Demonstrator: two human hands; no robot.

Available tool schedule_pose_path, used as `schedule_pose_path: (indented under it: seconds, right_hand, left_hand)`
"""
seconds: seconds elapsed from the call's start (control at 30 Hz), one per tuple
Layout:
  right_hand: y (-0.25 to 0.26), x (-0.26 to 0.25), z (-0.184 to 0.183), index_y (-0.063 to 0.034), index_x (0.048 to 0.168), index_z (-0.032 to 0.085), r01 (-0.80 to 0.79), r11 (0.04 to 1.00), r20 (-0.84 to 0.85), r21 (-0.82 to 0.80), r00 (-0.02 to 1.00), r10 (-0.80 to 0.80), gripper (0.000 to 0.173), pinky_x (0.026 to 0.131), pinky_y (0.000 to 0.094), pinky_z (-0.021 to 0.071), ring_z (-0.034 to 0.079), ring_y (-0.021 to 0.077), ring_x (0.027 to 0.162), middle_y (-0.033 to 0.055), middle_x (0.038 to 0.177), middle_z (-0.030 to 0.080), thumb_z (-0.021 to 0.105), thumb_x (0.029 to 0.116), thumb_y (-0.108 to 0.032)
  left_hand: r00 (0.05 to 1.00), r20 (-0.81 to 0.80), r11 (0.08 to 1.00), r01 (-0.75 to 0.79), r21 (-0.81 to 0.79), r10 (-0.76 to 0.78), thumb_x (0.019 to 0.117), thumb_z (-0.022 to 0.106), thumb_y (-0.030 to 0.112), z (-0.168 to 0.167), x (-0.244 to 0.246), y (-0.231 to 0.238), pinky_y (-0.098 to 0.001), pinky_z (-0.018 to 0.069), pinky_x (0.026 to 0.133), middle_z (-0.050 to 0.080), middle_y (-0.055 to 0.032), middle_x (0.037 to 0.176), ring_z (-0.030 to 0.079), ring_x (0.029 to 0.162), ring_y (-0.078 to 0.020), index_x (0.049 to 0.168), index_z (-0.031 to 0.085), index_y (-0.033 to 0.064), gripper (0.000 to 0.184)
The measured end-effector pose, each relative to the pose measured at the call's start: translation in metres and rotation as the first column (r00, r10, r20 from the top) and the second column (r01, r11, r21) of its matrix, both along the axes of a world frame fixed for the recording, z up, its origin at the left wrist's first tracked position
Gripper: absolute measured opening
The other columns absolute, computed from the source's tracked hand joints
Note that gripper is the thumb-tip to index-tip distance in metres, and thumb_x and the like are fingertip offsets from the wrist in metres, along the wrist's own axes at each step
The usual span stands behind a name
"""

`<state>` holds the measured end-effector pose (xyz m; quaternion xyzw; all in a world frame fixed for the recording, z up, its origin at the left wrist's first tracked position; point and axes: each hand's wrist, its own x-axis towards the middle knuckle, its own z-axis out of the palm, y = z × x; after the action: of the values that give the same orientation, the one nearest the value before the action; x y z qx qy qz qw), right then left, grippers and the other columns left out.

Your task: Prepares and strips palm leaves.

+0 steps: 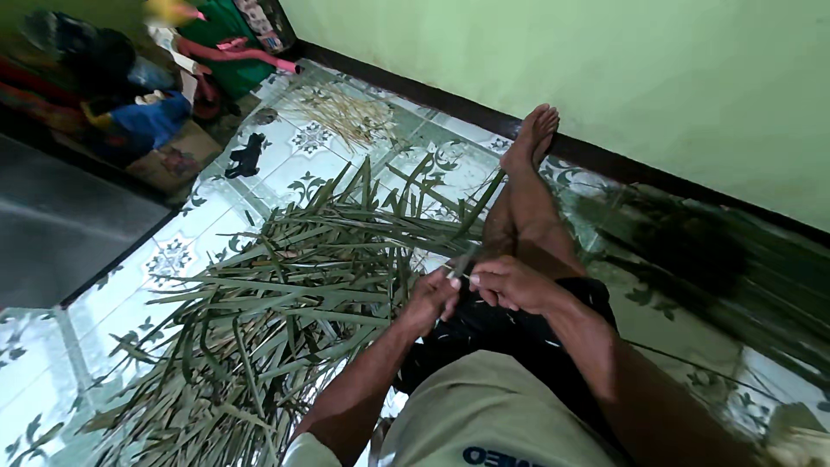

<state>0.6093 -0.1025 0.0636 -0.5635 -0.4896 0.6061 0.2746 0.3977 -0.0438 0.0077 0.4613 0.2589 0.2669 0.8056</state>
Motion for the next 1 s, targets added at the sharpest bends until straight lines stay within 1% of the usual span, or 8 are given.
schedule_pose_path:
  seconds: [0.1,0.17,0.3,0.4,0.53,0.63,0.8,1.0]
  right_hand:
    - [-0.004,0.005,-0.002,-0.0071,0.100,0.067,-0.023,0.998,-0.057,-0.064,0.998,0.019,0.025,0.041,0.0169,0.0329,0.040,0.0017,0.044,-0.0055,0.063,0.055,0.046,0.1069,-0.018]
    - [-0.004,0.008,-0.004,-0.0078,0.099,0.066,-0.036,0.997,-0.093,-0.070,0.995,0.029,0.024,0.041,0.0161,0.0322,0.040,0.0010,0.044,-0.0061,0.062,0.054,0.046,0.1065,-0.019]
    - [-0.002,0.010,-0.002,-0.0089,0.096,0.067,-0.066,0.996,-0.142,-0.052,0.988,0.058,0.025,0.039,0.0153,0.0317,0.039,0.0000,0.042,-0.0071,0.060,0.054,0.046,0.1051,-0.019]
    - [-0.001,0.010,0.000,-0.0065,0.102,0.067,-0.086,0.995,-0.007,-0.040,0.996,0.086,0.026,0.041,0.0173,0.0345,0.041,0.0016,0.044,-0.0049,0.065,0.058,0.045,0.1075,-0.020]
    - [0.002,0.000,0.005,-0.0034,0.123,0.065,-0.081,0.995,0.343,0.052,0.938,0.058,0.027,0.058,0.0280,0.0530,0.058,0.0107,0.060,0.0069,0.090,0.066,0.053,0.1070,-0.021]
    - [0.000,-0.007,-0.004,-0.0032,0.117,0.070,-0.107,0.973,0.502,0.203,0.865,-0.010,0.029,0.070,0.0377,0.0576,0.066,0.0188,0.069,0.0114,0.090,0.070,0.049,0.1075,-0.022]
    - [-0.003,-0.010,-0.011,-0.0030,0.101,0.074,-0.140,0.857,0.509,0.497,0.846,-0.157,0.028,0.073,0.0398,0.0562,0.067,0.0205,0.072,0.0106,0.081,0.070,0.051,0.1031,-0.018]
    - [-0.010,-0.003,-0.015,-0.0033,0.100,0.074,-0.122,0.838,0.498,0.532,0.846,-0.193,0.027,0.073,0.0383,0.0563,0.067,0.0193,0.073,0.0098,0.081,0.070,0.052,0.1028,-0.017]
  left_hand:
    - [0.986,0.097,0.983,-0.121,-0.142,0.135,0.1058,0.043,0.024,-0.004,-0.008,0.018,-0.0214,0.0480,0.046,0.051,0.0058,0.059,0.050,0.045,-0.0057,0.143,0.043,0.0076,0.041]
    - [0.994,0.102,0.989,-0.018,-0.146,0.034,0.1032,0.049,0.025,-0.007,-0.009,0.015,-0.0211,0.0485,0.046,0.053,0.0061,0.059,0.052,0.045,-0.0056,0.134,0.048,0.0093,0.035]
    - [0.986,0.146,0.989,0.092,-0.118,-0.074,0.0971,0.064,0.036,-0.003,-0.012,0.010,-0.0215,0.0484,0.049,0.055,0.0077,0.059,0.053,0.047,-0.0048,0.139,0.053,0.0117,0.050]
    - [0.971,0.218,0.976,-0.047,-0.210,0.094,0.1022,0.055,0.032,-0.007,-0.016,0.027,-0.0236,0.0503,0.047,0.053,0.0060,0.057,0.053,0.045,-0.0073,0.142,0.048,0.0107,0.045]
    - [0.958,0.188,0.949,-0.160,-0.271,0.215,0.1074,0.042,0.025,-0.008,-0.015,0.027,-0.0239,0.0496,0.045,0.050,0.0045,0.056,0.051,0.043,-0.0081,0.144,0.045,0.0098,0.040]
    - [0.963,0.138,0.947,-0.189,-0.260,0.230,0.1090,0.037,0.023,-0.011,-0.010,0.020,-0.0228,0.0486,0.044,0.050,0.0040,0.057,0.050,0.043,-0.0075,0.143,0.044,0.0094,0.037]
    - [0.999,0.049,0.983,0.021,-0.180,-0.012,0.1038,0.048,0.024,-0.003,0.002,-0.003,-0.0205,0.0462,0.046,0.052,0.0071,0.058,0.050,0.045,-0.0045,0.142,0.050,0.0098,0.041]
    - [0.986,0.119,0.958,-0.079,-0.275,0.115,0.1072,0.042,0.027,-0.006,-0.009,0.015,-0.0218,0.0480,0.044,0.049,0.0060,0.057,0.050,0.043,-0.0062,0.145,0.044,0.0124,0.041]
